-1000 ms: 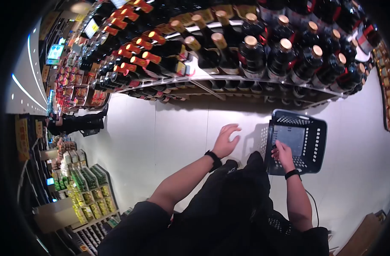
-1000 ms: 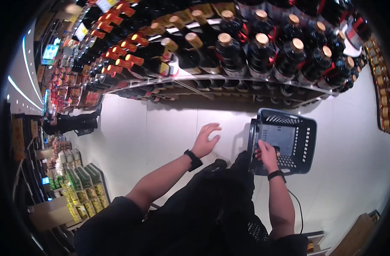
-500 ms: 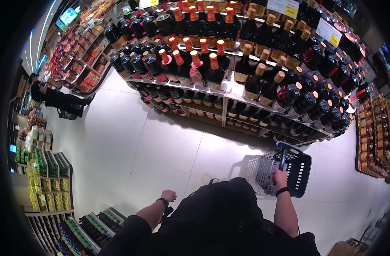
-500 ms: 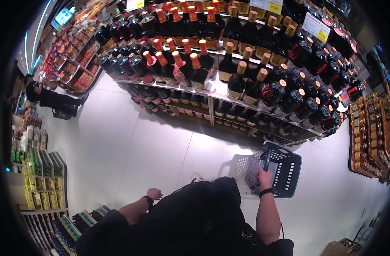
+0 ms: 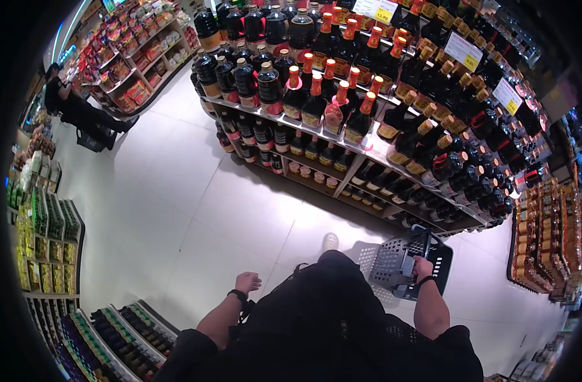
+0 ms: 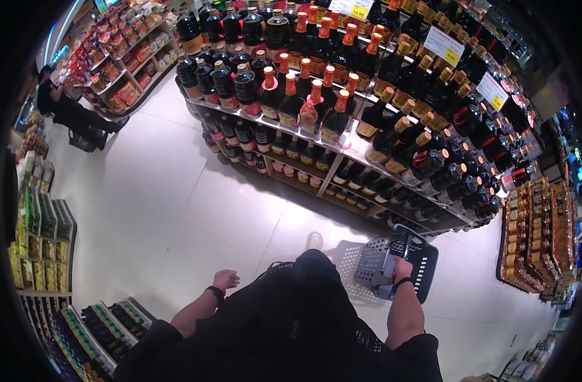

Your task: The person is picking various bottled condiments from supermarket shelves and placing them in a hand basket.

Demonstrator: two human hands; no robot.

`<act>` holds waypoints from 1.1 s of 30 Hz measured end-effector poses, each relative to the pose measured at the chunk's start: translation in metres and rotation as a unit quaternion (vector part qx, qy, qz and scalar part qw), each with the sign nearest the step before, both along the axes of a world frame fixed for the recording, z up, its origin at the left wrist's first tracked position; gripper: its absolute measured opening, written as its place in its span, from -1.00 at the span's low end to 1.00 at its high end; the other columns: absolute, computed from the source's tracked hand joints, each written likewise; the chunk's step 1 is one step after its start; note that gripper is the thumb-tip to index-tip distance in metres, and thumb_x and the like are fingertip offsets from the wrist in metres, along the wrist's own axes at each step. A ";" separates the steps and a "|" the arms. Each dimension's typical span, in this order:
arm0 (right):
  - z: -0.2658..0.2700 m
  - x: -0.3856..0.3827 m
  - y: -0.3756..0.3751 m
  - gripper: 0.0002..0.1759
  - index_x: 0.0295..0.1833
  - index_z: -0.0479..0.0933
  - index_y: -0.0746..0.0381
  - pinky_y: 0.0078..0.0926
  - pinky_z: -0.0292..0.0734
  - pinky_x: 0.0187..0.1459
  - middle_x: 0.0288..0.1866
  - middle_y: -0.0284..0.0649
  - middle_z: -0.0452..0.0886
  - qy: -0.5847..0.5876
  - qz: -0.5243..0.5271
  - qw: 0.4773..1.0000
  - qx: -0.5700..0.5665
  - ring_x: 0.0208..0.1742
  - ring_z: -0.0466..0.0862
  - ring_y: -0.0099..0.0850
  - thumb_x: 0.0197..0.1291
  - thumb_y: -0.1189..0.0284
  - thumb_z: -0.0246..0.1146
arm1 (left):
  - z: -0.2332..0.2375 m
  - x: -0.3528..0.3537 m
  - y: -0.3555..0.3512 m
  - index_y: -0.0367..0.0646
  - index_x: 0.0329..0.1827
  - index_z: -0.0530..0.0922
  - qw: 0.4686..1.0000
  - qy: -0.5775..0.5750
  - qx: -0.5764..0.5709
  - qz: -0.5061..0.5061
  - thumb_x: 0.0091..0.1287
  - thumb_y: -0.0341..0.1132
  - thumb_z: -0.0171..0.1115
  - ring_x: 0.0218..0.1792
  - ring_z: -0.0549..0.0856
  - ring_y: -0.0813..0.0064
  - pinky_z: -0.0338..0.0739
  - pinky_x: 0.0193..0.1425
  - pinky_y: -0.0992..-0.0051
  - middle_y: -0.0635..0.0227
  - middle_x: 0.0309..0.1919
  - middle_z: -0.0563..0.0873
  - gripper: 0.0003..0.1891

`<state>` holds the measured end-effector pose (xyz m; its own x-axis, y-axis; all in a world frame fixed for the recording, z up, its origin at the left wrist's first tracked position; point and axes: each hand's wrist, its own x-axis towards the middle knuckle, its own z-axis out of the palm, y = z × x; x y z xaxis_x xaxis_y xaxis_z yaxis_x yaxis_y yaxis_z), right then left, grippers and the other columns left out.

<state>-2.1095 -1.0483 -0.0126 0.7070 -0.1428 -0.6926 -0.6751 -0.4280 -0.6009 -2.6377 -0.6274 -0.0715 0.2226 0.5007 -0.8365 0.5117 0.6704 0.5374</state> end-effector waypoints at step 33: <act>0.021 -0.103 0.200 -0.79 -0.40 0.54 0.33 -0.34 0.29 -0.71 -0.64 -0.24 0.49 -0.014 -0.027 1.000 0.002 -0.78 0.45 -0.37 0.07 0.40 0.37 | 0.038 0.099 0.273 -0.32 0.05 0.60 0.998 0.034 0.004 -0.051 0.37 -0.44 0.13 -0.29 0.79 0.31 0.73 -0.19 0.36 0.10 -0.23 0.79 -0.75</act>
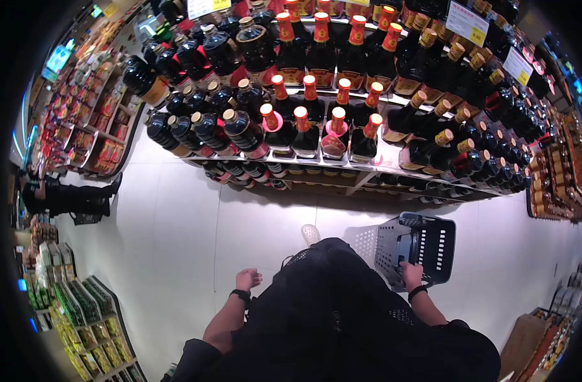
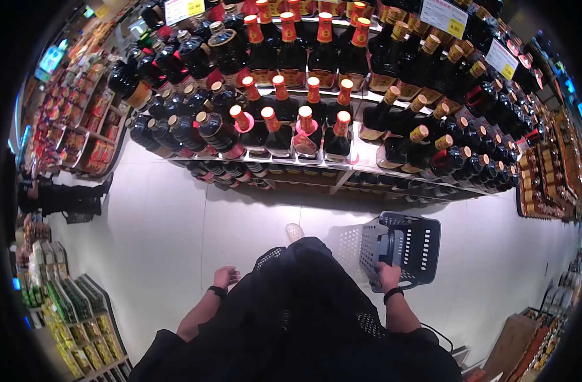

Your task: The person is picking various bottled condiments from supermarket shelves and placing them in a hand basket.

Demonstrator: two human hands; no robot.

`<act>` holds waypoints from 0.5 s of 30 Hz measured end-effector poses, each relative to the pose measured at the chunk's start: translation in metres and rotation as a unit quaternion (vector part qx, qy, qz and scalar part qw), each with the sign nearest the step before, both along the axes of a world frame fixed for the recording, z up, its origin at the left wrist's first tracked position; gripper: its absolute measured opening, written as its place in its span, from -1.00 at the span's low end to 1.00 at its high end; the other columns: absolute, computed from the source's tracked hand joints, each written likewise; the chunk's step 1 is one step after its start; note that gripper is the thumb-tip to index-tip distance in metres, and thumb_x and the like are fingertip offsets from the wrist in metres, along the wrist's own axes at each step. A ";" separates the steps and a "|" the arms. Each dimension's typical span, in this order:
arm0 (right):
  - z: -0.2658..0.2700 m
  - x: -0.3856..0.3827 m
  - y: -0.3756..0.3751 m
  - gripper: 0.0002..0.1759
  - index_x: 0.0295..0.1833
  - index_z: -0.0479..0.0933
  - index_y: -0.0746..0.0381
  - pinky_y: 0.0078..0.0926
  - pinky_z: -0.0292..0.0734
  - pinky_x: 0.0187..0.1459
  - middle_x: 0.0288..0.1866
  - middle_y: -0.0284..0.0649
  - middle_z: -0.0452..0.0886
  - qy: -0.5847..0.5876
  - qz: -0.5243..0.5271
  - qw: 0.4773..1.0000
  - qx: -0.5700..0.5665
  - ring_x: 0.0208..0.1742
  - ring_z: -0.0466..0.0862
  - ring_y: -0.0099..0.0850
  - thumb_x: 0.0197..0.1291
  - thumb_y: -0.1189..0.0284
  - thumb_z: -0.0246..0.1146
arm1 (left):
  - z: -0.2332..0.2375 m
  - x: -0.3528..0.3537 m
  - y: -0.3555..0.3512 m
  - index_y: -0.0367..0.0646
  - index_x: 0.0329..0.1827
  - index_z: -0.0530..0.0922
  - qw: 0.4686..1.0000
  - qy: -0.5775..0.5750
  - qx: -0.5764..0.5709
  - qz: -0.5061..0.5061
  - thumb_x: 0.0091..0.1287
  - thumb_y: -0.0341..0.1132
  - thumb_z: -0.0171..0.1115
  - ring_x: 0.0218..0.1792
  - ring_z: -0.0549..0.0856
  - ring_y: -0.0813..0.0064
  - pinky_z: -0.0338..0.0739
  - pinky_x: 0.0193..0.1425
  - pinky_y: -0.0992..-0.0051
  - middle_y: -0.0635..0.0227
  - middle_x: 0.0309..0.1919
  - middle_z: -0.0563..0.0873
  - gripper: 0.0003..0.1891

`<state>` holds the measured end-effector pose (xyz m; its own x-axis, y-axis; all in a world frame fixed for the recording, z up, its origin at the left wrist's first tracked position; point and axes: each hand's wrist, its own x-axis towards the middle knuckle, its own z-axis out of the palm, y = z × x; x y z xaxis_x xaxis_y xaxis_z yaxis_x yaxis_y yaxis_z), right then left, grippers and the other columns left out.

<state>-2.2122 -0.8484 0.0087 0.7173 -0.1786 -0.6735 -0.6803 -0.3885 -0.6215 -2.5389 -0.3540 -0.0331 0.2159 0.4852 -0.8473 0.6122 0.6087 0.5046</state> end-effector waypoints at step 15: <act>-0.006 -0.058 0.083 -0.80 -0.24 0.71 0.38 -0.40 0.56 -0.27 -0.42 -0.22 0.70 0.003 0.015 1.000 -0.014 -0.38 0.70 -0.39 0.08 0.45 0.40 | -0.009 0.050 0.088 -0.31 0.11 0.57 0.994 -0.011 -0.024 -0.103 0.45 -0.41 0.09 -0.29 0.80 0.27 0.74 -0.18 0.30 0.09 -0.21 0.80 -0.75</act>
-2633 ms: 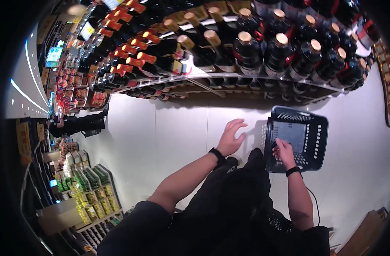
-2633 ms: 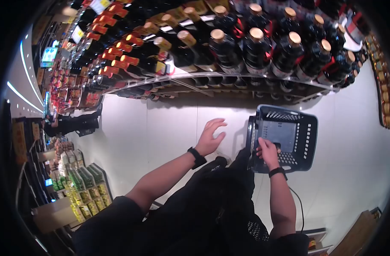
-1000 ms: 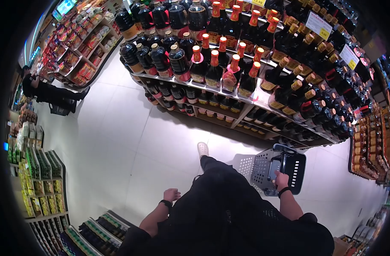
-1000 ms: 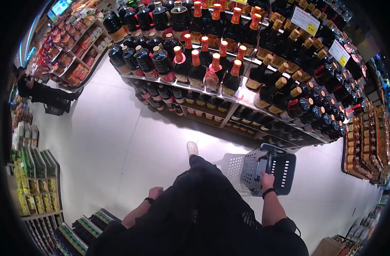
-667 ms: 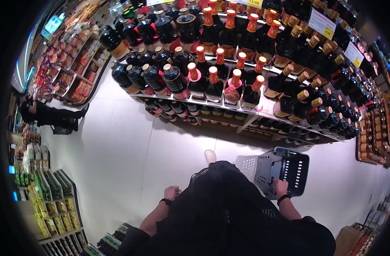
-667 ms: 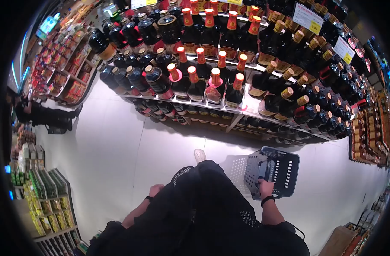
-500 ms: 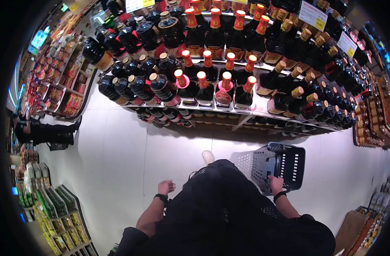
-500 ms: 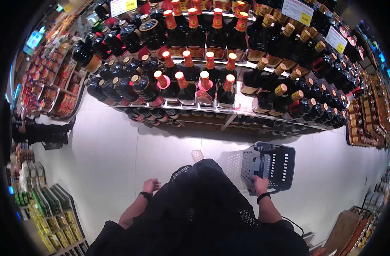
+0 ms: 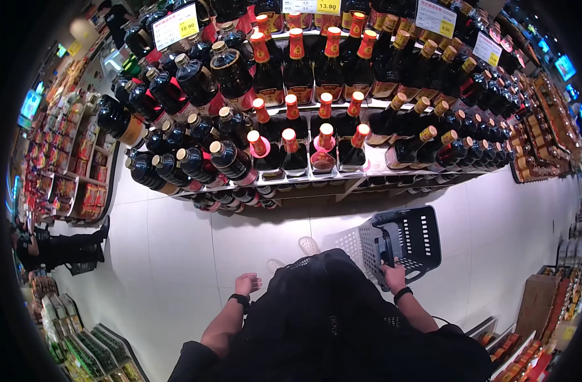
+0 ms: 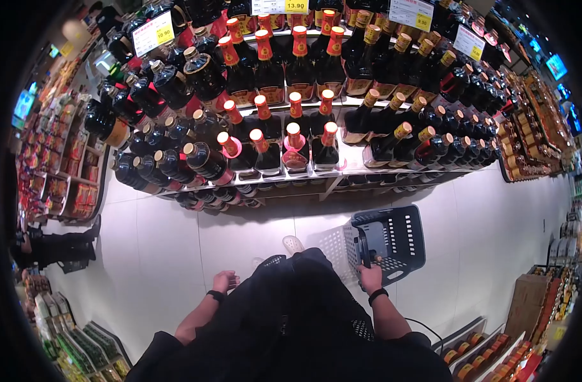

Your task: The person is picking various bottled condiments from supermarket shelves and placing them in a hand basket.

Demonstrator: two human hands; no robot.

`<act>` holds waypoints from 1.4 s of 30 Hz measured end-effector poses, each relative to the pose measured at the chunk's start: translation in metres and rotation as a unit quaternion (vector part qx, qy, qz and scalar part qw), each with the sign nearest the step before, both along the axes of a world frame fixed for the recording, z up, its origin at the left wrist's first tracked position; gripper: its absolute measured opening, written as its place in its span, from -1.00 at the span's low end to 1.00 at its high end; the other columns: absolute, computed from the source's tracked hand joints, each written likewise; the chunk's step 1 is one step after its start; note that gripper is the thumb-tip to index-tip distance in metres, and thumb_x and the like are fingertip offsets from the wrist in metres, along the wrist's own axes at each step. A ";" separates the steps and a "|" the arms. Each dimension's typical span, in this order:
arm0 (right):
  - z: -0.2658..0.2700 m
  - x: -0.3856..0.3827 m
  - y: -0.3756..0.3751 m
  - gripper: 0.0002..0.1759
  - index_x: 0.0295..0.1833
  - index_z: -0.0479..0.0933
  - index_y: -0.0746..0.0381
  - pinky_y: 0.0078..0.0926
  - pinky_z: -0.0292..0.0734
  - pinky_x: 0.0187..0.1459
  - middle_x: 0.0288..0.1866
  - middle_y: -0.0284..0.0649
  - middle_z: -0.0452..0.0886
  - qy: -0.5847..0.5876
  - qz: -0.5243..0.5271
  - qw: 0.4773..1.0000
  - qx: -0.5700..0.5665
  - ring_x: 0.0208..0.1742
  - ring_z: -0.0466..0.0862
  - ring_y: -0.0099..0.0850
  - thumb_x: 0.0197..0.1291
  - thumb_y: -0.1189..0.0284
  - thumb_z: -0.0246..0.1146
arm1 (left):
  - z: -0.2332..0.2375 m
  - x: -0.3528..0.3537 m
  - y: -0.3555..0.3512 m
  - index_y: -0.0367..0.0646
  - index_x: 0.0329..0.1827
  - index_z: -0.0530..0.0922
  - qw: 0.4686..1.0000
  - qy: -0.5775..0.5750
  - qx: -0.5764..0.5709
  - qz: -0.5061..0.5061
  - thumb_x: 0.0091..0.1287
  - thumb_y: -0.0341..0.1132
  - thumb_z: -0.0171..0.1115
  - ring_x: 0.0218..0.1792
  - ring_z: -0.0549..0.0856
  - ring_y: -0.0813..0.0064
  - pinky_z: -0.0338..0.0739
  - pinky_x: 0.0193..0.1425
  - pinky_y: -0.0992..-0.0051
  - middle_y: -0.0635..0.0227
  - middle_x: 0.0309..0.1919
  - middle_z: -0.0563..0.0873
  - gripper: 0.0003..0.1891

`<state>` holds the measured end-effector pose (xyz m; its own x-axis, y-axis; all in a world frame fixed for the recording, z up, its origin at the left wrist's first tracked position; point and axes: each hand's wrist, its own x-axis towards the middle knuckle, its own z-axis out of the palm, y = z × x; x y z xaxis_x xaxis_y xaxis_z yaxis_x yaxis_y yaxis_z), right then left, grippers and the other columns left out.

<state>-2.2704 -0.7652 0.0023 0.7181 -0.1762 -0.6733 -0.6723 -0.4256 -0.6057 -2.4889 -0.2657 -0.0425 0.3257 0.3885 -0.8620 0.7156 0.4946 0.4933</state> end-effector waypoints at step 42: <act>0.030 -0.076 0.147 -0.67 -0.21 0.72 0.41 -0.37 0.46 -0.49 -0.45 -0.18 0.70 -0.026 -0.007 0.999 -0.022 -0.57 0.59 -0.43 0.14 0.30 0.43 | -0.020 -0.117 0.153 -0.34 0.02 0.65 0.948 -0.054 0.129 -0.286 0.40 -0.37 0.14 -0.31 0.79 0.31 0.70 -0.25 0.36 0.10 -0.23 0.80 -0.74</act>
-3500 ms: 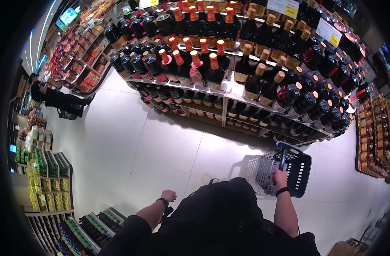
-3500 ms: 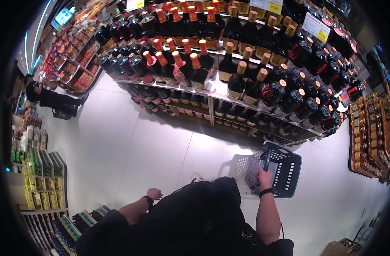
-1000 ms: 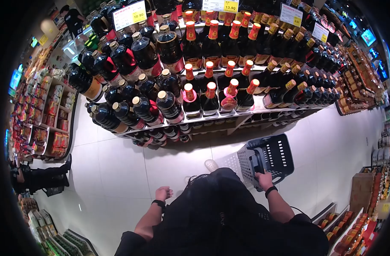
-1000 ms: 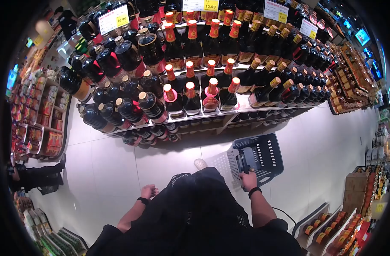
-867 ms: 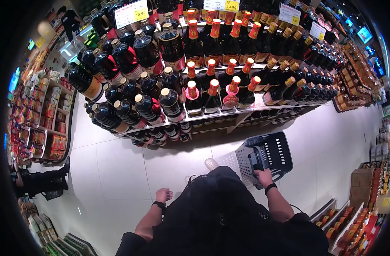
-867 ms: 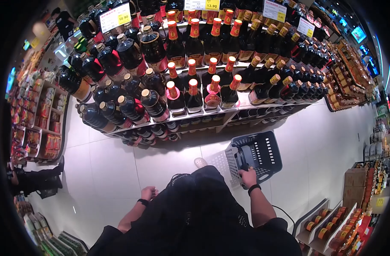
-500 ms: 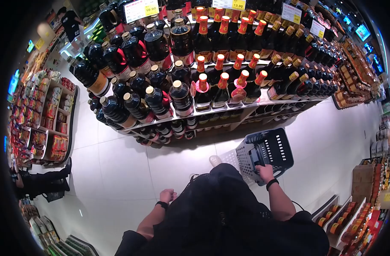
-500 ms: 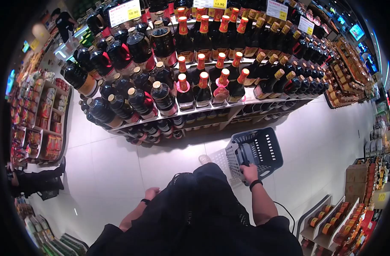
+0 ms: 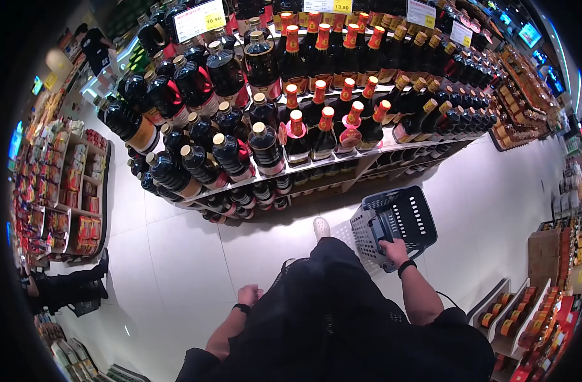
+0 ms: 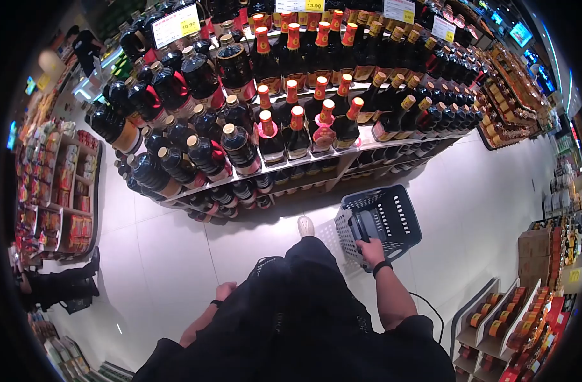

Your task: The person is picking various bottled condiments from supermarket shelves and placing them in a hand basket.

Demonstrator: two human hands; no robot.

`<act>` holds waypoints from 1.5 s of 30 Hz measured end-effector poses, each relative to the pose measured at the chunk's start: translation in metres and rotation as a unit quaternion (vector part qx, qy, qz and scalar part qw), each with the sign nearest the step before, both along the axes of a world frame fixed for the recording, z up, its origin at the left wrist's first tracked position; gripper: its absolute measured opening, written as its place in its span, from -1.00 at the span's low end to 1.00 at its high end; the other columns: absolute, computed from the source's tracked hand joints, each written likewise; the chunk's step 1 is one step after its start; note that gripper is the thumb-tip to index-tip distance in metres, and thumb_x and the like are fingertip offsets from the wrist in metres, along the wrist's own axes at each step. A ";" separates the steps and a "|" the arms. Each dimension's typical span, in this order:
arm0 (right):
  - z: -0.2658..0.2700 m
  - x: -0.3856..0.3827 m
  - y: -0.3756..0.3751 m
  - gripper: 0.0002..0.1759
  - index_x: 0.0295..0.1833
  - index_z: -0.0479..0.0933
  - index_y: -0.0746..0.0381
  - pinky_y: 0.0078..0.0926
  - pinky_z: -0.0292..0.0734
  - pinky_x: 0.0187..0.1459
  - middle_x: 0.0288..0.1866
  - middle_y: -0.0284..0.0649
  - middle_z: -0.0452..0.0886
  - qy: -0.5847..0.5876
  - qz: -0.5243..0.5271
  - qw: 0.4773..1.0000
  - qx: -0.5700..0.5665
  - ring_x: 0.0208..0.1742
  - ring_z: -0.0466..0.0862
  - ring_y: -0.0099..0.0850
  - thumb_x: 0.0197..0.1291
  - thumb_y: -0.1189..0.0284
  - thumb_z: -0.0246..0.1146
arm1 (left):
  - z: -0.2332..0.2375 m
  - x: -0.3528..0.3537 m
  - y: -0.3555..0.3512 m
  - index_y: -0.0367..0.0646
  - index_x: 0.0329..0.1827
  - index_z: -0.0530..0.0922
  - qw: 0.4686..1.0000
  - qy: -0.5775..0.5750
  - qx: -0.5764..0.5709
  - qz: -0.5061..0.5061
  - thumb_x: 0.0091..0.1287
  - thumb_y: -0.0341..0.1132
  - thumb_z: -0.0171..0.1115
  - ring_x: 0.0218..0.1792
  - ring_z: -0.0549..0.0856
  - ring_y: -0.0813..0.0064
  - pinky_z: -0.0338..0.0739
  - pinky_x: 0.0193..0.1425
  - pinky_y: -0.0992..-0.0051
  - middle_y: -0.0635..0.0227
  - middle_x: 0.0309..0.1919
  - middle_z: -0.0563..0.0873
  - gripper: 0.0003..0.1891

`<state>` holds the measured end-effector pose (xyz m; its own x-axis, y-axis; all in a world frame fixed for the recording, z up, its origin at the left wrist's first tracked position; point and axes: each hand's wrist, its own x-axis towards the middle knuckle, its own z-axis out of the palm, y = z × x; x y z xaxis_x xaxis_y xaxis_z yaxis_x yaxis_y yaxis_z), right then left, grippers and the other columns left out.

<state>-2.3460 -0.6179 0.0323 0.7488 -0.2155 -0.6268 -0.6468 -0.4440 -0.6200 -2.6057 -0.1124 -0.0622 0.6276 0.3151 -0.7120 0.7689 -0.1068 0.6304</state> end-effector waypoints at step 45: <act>0.261 0.525 0.105 -0.20 0.39 0.39 0.48 -0.42 0.58 0.24 0.20 0.01 0.67 -0.547 0.150 0.803 0.184 0.19 0.68 -0.36 0.20 0.23 0.53 | 0.063 0.132 -0.092 -0.37 0.12 0.58 0.954 0.043 -0.034 0.296 0.43 -0.49 0.07 -0.22 0.79 0.23 0.73 -0.09 0.30 0.04 -0.24 0.79 -0.73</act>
<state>-1.8211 -0.5133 0.2935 0.8781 0.1257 0.4617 0.4762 -0.1343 -0.8690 -2.4734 -0.2044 0.0006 0.2927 0.5468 -0.7844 0.7311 0.4007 0.5522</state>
